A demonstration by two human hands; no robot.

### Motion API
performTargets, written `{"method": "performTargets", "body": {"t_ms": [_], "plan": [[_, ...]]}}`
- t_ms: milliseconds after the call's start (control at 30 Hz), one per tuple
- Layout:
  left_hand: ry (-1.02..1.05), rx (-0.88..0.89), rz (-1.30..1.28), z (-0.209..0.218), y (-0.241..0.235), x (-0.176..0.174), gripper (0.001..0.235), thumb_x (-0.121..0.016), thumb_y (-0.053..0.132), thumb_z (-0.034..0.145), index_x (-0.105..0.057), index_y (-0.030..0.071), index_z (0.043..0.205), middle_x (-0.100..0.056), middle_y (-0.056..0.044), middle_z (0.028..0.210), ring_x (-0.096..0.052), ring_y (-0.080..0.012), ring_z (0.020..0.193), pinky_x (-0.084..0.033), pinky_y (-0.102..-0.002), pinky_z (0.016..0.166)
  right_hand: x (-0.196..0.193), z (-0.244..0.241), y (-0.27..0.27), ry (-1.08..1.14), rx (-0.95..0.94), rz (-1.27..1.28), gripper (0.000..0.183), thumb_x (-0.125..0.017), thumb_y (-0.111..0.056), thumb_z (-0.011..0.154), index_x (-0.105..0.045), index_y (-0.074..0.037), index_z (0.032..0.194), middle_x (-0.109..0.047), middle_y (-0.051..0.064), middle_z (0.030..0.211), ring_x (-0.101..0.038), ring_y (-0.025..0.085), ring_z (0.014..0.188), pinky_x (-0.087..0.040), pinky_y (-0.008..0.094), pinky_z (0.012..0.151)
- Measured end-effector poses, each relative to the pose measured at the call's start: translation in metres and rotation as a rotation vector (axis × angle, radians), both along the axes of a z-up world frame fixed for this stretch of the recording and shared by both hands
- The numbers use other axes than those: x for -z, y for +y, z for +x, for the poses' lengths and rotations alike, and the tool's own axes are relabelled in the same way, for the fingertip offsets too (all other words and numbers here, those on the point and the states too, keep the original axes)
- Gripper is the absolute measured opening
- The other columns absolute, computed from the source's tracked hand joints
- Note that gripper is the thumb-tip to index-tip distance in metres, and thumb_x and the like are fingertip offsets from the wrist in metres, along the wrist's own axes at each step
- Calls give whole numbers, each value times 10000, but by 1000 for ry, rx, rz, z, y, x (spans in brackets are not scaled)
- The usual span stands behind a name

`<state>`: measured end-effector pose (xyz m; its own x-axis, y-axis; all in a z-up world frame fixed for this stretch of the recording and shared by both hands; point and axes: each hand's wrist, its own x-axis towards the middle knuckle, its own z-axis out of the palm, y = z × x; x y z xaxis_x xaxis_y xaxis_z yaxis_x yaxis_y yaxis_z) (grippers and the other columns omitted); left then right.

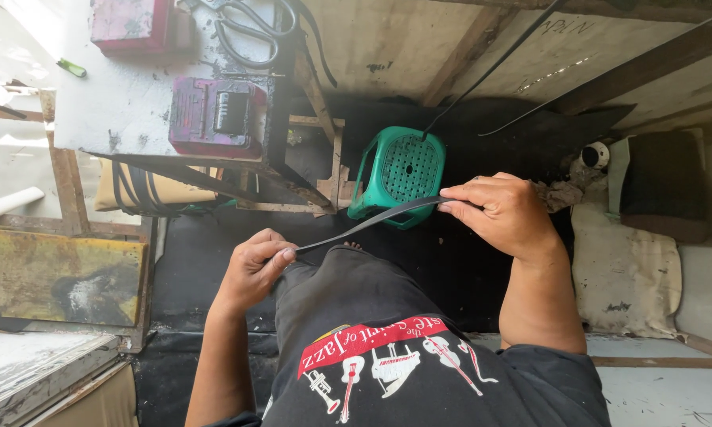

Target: Dyeing long leather strips by pulling them through a guide and hanging them on a line to dry using clothespins.

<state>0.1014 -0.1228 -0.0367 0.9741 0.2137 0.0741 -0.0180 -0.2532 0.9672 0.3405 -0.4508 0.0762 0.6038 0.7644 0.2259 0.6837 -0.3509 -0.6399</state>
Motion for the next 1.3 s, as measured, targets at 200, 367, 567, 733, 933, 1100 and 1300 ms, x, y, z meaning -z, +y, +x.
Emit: {"method": "performTargets", "body": {"t_ms": [200, 367, 567, 733, 933, 1100, 1300], "plan": [[39, 27, -1, -3, 6, 3, 209, -672, 185, 988, -824, 84, 884, -607, -84, 701, -561, -177, 599, -489, -337, 566, -19, -6, 13, -11, -45, -67, 64, -758, -92, 911, -810, -129, 915, -647, -7, 585, -663, 194, 579, -512, 300, 726], [47, 35, -23, -6, 8, 13, 228, -662, 193, 996, -818, 86, 869, -609, -81, 695, -564, -176, 598, -488, -337, 572, -27, -7, 17, -8, -67, -96, 68, -754, -101, 909, -806, -136, 883, -603, -17, 537, -628, 183, 534, -506, 291, 714], [37, 28, -29, -7, 9, 14, 238, -658, 193, 1002, -810, 79, 858, -608, -96, 697, -565, -187, 605, -497, -350, 588, -31, -7, 22, -18, -92, -122, 64, -749, -110, 908, -804, -127, 881, -555, -2, 497, -593, 195, 495, -500, 306, 706], [30, 18, -45, -7, 9, 13, 248, -652, 198, 1007, -812, 78, 860, -617, -91, 698, -566, -179, 604, -497, -349, 586, -32, -6, 25, -14, -100, -124, 65, -749, -112, 909, -805, -126, 879, -546, -8, 487, -583, 187, 484, -499, 305, 705], [36, 23, -57, -9, 12, 17, 267, -646, 192, 1011, -791, 58, 831, -616, -119, 695, -578, -217, 619, -504, -371, 609, -28, -3, 26, 18, -105, -155, 57, -749, -124, 897, -797, -135, 870, -506, -13, 469, -559, 188, 490, -487, 302, 699], [47, 22, -68, -9, 14, 18, 274, -644, 199, 1014, -794, 61, 830, -623, -116, 694, -590, -206, 632, -504, -366, 613, -24, -1, 25, 24, -112, -159, 43, -753, -131, 889, -796, -138, 886, -518, -21, 476, -569, 185, 513, -490, 304, 705], [122, 148, -152, -1, 12, -5, 348, -554, 291, 1039, -808, 53, 1029, -709, -165, 794, -651, -226, 738, -537, -432, 712, -27, -3, 31, -42, -223, -31, 62, -735, -138, 927, -796, -127, 927, -520, -5, 535, -578, 190, 526, -476, 330, 708]]}}
